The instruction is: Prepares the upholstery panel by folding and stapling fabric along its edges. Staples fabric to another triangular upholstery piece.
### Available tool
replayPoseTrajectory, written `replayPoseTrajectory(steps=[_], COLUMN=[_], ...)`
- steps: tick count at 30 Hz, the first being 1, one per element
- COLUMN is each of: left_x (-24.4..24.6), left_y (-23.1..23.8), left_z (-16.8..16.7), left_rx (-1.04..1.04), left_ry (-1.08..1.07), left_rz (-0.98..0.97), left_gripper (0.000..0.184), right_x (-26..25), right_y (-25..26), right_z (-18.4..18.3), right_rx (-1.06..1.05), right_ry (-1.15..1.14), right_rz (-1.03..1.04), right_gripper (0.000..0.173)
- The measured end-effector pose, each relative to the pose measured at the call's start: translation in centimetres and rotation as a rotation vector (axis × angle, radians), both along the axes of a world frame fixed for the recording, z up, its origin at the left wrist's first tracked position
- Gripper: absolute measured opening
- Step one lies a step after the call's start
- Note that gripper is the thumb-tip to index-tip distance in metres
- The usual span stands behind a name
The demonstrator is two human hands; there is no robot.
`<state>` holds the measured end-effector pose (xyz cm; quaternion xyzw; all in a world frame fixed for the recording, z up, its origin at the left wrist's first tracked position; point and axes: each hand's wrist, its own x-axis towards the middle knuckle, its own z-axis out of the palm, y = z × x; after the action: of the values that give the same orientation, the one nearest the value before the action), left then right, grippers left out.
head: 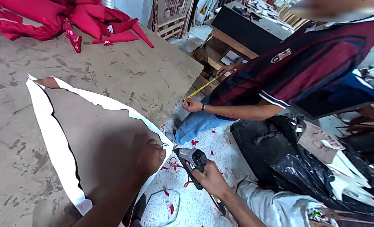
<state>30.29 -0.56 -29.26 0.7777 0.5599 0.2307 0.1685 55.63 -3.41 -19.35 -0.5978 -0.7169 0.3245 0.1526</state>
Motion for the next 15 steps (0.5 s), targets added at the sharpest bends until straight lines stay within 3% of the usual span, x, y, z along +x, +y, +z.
replayPoseTrajectory(steps=[7,12,15], left_x=[0.1,-0.2,-0.1], left_y=[0.5,0.8,1.2], left_z=[-0.4,0.1,1.0], left_rx=[-0.084,-0.180,-0.217], left_ry=[0.017,0.057,0.060], left_rz=[0.028,0.026,0.006], left_gripper=[0.049,0.048,0.051], right_x=[-1.5,-2.9,-1.5], right_y=[2.8,0.8,-0.7], right_z=[-0.8,-1.1,-1.7], right_rx=[-0.119,-0.131,-0.092], right_ry=[-0.117,-0.068,-0.039], right_rz=[0.128,0.188,0.111], right_gripper=[0.020,0.019,0.024])
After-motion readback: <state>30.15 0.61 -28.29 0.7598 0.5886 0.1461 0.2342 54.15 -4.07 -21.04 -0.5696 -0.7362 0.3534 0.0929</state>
